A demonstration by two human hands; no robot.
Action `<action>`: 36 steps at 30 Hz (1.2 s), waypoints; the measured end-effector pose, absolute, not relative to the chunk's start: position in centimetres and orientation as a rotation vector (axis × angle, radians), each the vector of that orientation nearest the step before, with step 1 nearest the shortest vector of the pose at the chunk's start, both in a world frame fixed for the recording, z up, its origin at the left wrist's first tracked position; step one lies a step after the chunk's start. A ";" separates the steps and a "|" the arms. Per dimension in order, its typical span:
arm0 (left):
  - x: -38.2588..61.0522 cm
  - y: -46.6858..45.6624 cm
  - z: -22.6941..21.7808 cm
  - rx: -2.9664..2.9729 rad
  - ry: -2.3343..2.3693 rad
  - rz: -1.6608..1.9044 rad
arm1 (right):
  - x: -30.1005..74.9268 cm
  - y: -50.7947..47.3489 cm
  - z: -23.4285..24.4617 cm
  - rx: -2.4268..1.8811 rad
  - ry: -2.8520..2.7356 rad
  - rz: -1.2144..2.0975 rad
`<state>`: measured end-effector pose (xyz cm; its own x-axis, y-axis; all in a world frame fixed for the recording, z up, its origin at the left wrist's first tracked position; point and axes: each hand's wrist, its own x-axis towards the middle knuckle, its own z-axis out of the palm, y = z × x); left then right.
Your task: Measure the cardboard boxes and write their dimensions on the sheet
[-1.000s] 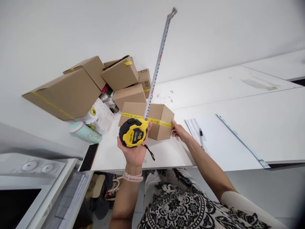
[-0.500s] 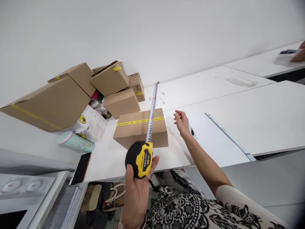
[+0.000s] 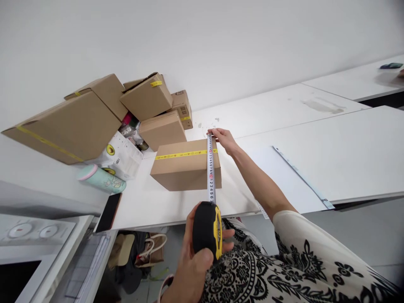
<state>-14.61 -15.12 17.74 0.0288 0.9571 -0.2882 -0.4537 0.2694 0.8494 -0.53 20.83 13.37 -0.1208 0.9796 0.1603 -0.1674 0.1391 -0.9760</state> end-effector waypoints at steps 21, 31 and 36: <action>-15.0 -13.3 16.7 0.686 0.988 1.255 | -0.3 18.2 12.6 -0.964 -1.223 1.275; -15.9 -13.4 16.2 0.736 0.982 1.311 | -0.2 18.1 12.8 -0.990 -1.196 1.272; -17.5 -13.2 16.3 0.772 0.966 1.344 | 0.4 13.4 16.1 -0.766 -1.306 1.120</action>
<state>-17.54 -13.25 16.28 -0.0289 0.9922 -0.1216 -0.4318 0.0973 0.8967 0.44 13.41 16.08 -0.0911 0.9345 0.3441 -0.1972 0.3218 -0.9260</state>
